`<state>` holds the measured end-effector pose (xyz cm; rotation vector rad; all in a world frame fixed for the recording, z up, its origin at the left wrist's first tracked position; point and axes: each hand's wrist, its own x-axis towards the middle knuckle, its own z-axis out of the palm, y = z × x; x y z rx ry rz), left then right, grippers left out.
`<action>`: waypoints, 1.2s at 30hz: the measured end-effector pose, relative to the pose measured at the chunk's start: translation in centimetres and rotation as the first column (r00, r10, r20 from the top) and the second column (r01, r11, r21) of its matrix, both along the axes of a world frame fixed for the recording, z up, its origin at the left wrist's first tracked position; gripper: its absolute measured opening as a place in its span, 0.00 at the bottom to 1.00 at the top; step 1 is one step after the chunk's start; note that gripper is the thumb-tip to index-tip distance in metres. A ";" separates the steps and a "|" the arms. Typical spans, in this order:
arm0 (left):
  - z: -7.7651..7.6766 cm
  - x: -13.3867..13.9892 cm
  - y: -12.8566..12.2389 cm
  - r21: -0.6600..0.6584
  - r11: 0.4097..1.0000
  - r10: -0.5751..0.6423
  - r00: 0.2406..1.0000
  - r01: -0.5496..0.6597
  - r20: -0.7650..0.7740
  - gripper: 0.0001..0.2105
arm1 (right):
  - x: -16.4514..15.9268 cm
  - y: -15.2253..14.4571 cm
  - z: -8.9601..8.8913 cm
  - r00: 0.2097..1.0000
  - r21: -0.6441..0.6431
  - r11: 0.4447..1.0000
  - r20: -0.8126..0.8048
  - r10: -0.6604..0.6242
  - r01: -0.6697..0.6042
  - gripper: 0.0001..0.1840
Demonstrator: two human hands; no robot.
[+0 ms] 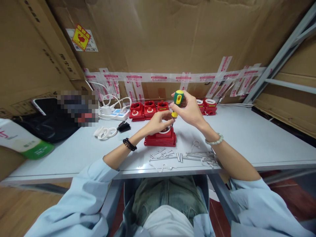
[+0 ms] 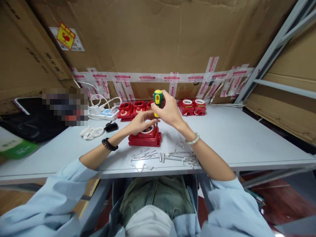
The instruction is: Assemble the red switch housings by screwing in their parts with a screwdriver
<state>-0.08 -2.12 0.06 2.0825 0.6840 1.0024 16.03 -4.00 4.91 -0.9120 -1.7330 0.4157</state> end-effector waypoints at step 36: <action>0.7 0.4 -0.1 0.110 0.980 0.191 0.928 -0.164 -0.320 0.04 | 0.9 -0.6 1.0 0.999 0.064 0.997 -0.013 -0.052 0.053 0.10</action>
